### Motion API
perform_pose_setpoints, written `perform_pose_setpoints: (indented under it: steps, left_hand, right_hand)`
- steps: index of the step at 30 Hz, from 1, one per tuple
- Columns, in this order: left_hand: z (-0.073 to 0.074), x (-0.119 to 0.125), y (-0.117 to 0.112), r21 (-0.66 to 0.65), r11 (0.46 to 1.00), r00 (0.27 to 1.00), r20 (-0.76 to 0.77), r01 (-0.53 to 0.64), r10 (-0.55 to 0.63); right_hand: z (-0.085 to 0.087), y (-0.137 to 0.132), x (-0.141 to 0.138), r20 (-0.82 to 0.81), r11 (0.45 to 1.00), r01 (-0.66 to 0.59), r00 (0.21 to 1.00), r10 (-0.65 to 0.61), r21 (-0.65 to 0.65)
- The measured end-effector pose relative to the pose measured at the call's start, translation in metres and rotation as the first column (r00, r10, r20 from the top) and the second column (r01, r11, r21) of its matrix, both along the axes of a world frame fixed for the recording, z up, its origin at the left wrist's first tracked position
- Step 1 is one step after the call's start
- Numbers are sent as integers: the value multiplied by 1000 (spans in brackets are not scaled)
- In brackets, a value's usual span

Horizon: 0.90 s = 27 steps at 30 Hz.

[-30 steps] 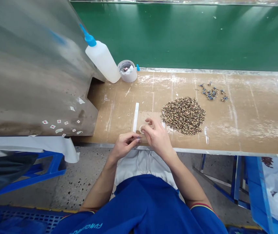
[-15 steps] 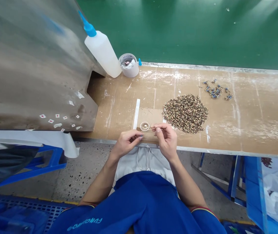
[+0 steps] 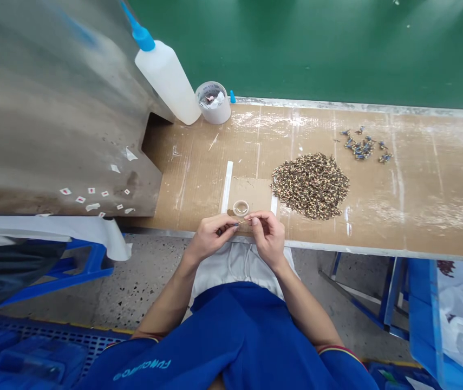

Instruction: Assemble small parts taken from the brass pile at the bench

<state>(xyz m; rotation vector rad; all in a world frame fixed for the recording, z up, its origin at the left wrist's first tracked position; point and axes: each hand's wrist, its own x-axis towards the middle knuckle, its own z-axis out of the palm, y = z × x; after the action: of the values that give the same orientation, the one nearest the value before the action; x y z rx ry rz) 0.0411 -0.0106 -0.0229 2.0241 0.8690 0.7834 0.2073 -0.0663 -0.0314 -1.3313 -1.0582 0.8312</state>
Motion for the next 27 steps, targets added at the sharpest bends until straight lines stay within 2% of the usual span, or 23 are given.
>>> perform_pose_setpoints:
  steps: [17, 22, 27]
  left_hand:
    - [1, -1, 0, -47, 999, 999, -31, 22, -24]
    - [2, -1, 0, -45, 999, 999, -27, 29, -30]
    - [0, -1, 0, -56, 998, 1000, 8, 21, -21]
  right_hand:
    - [3, 2, 0, 104, 996, -74, 992, 68, 51]
    - [4, 3, 0, 140, 998, -58, 989, 52, 36]
    - [4, 3, 0, 85, 998, -66, 994, 64, 23]
